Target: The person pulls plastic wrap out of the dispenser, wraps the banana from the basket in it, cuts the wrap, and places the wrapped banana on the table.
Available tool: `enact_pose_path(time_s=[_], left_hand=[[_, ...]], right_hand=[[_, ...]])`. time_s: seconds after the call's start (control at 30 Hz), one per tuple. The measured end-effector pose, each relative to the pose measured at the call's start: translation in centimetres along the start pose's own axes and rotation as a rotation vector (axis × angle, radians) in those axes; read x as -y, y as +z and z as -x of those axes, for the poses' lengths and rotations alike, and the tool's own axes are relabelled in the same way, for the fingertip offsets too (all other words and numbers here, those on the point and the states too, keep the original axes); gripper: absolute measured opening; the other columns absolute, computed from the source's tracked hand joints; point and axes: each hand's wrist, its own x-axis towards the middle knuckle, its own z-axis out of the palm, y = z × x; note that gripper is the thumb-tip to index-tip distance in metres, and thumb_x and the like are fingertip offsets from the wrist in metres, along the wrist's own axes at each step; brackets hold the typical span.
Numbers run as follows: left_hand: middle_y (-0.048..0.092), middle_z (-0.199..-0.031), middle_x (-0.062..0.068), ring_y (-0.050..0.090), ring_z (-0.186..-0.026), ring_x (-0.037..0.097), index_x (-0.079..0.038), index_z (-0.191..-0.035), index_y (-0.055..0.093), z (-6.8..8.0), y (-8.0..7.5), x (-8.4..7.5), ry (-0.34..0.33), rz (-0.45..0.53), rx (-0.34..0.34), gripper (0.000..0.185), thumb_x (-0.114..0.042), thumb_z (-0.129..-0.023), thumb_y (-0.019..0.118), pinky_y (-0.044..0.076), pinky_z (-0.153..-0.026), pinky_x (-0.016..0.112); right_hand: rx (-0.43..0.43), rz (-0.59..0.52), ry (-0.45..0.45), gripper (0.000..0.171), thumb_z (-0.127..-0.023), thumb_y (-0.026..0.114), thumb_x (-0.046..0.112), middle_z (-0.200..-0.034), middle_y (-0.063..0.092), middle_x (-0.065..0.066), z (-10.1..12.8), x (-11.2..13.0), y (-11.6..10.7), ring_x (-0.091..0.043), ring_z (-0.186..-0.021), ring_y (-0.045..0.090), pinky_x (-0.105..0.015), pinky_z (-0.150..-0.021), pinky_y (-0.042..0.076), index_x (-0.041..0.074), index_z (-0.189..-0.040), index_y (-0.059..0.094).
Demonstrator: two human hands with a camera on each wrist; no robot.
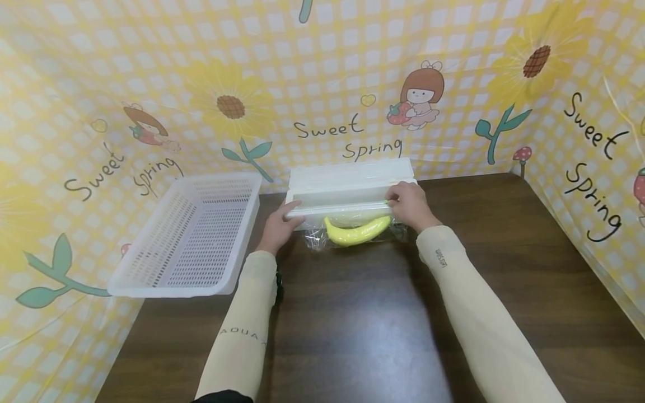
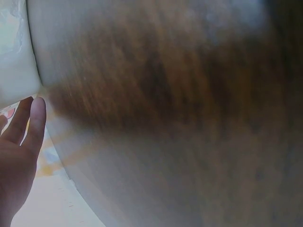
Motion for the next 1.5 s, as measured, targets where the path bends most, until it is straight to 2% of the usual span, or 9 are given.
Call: enact_pose_path(time_s=[0.13,0.23,0.37,0.6,0.8,1.33,1.5], left_hand=[[0.025,-0.165,0.008,0.021,-0.151,0.026,-0.025,-0.145,0.057,0.0,0.0,0.1,0.001,-0.004,-0.001,0.052,-0.032,-0.095,0.071,0.016,-0.121,0.045],[0.025,-0.165,0.008,0.021,-0.151,0.026,-0.025,-0.145,0.057,0.0,0.0,0.1,0.0,-0.007,-0.002,0.052,-0.032,-0.095,0.071,0.016,-0.121,0.045],[0.024,-0.165,0.008,0.02,-0.151,0.026,-0.025,-0.145,0.057,0.0,0.0,0.1,-0.008,-0.011,0.004,0.052,-0.032,-0.095,0.07,0.016,-0.121,0.045],[0.024,-0.165,0.009,0.021,-0.151,0.028,-0.025,-0.146,0.056,0.0,-0.1,-0.1,-0.008,-0.009,0.0,0.053,-0.032,-0.095,0.07,0.016,-0.121,0.047],[0.024,-0.165,0.007,0.02,-0.151,0.028,-0.027,-0.146,0.056,-0.1,-0.1,-0.1,-0.021,-0.026,0.001,0.053,-0.034,-0.096,0.069,0.015,-0.121,0.047],[0.024,-0.165,0.01,0.02,-0.151,0.03,-0.026,-0.146,0.056,0.0,0.0,-0.1,-0.026,-0.017,0.001,0.052,-0.032,-0.096,0.07,0.016,-0.12,0.049],[0.023,-0.166,0.003,0.019,-0.151,0.028,-0.029,-0.146,0.055,-0.1,0.2,-0.2,-0.056,-0.008,0.003,0.053,-0.034,-0.096,0.069,0.014,-0.121,0.05]], right_hand=[[0.006,-0.004,0.021,0.011,-0.09,0.063,0.0,-0.097,0.065,-0.016,0.1,-0.2,-0.2,-0.038,-0.1,0.053,-0.053,-0.096,0.04,0.0,-0.095,0.073],[0.003,-0.002,0.034,0.011,-0.091,0.064,0.001,-0.099,0.066,-0.015,0.2,-0.5,-0.3,-0.039,-0.106,0.051,-0.056,-0.106,0.034,0.001,-0.096,0.073],[-0.01,0.022,0.033,0.01,-0.09,0.067,0.003,-0.099,0.066,-0.015,0.3,-0.9,-0.5,-0.039,-0.109,0.049,-0.059,-0.112,0.027,0.001,-0.097,0.074],[-0.007,0.034,0.058,0.01,-0.093,0.065,0.006,-0.1,0.065,-0.013,0.5,-1.5,-1.2,-0.037,-0.114,0.045,-0.059,-0.102,0.031,0.003,-0.099,0.073],[-0.014,0.024,0.077,0.01,-0.093,0.065,0.005,-0.1,0.067,-0.013,0.8,-2.0,-1.6,-0.039,-0.123,0.042,-0.06,-0.105,0.028,0.003,-0.098,0.073],[-0.048,0.047,0.055,0.008,-0.09,0.067,0.003,-0.102,0.068,-0.016,1.1,-2.5,-2.1,-0.038,-0.116,0.045,-0.059,-0.101,0.031,0.001,-0.095,0.073],[-0.052,0.059,0.041,0.009,-0.089,0.068,0.002,-0.102,0.068,-0.016,1.3,-2.6,-2.4,-0.038,-0.116,0.046,-0.058,-0.102,0.032,0.001,-0.096,0.073]])
